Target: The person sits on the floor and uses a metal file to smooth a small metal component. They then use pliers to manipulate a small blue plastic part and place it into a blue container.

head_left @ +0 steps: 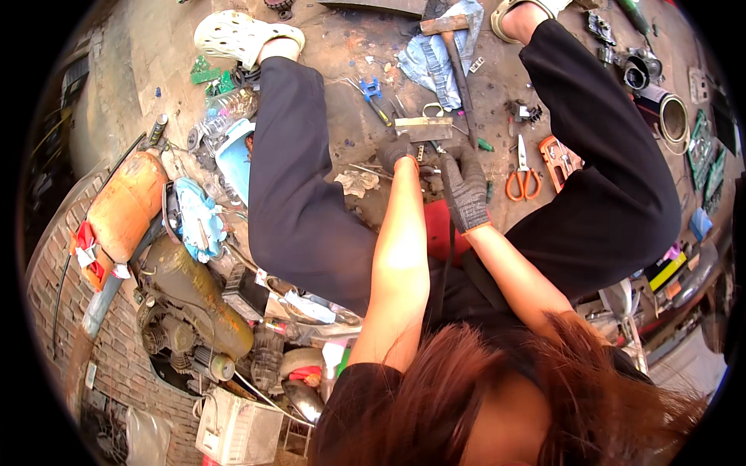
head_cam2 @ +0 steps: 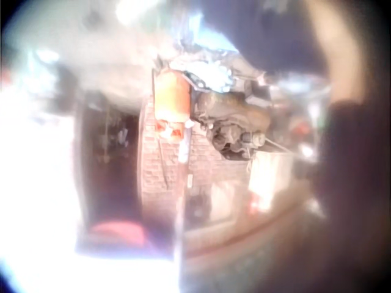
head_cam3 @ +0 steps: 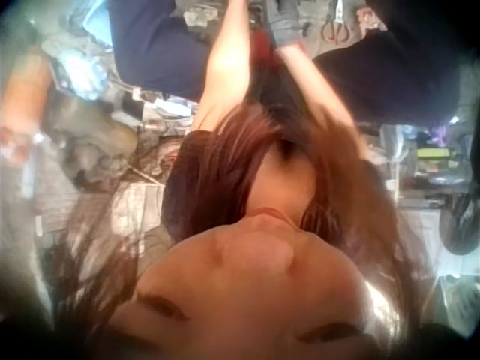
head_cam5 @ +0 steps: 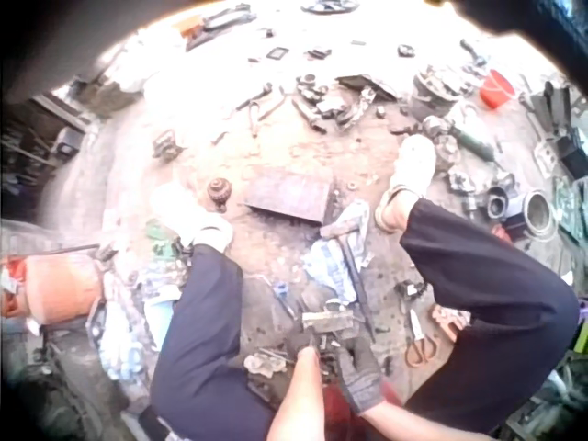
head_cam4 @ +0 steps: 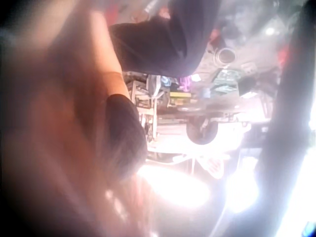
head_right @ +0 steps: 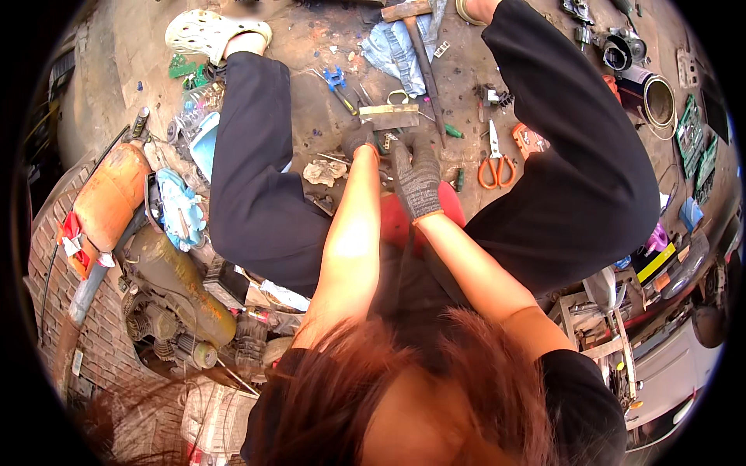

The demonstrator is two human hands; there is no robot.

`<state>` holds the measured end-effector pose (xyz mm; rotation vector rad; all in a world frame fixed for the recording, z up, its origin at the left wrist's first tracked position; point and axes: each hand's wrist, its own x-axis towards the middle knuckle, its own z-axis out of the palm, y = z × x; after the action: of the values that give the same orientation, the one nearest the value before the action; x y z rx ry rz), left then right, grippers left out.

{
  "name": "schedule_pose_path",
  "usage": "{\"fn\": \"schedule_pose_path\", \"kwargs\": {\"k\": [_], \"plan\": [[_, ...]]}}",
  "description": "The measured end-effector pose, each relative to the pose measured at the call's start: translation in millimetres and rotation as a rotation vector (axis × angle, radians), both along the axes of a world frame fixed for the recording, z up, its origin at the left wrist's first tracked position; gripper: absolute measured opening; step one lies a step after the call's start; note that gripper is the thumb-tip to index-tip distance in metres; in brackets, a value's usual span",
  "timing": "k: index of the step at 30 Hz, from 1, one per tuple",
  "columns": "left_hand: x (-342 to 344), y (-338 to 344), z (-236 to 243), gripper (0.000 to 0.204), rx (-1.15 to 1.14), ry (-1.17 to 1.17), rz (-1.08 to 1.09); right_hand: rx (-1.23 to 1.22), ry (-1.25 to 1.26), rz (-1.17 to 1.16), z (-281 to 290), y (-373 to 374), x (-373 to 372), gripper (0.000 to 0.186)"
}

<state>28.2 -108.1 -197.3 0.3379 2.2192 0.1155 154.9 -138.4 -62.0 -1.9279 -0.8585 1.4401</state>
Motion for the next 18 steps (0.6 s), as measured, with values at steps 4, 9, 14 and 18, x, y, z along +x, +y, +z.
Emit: {"fn": "schedule_pose_path", "kwargs": {"k": [4, 9, 14, 18], "plan": [[17.7, 5.4, 21.5, 0.034, 0.511, -0.235, 0.834, 0.025, 0.007, 0.003, -4.4, -0.1, 3.0, 0.021], [31.0, 8.0, 118.5, 0.028, 0.759, -0.896, 1.093, 0.039, 0.246, -0.088, 28.1, 22.5, 8.1, 0.018], [45.0, -18.6, 233.5, 0.037, 1.056, -1.055, 0.734, 0.319, 0.265, 0.196, 90.6, 25.5, 23.7, 0.018], [40.5, -37.2, 288.3, 0.038, 1.141, -1.111, 0.561, 0.533, 0.219, 0.283, 156.0, 19.0, 34.7, 0.019]]}}
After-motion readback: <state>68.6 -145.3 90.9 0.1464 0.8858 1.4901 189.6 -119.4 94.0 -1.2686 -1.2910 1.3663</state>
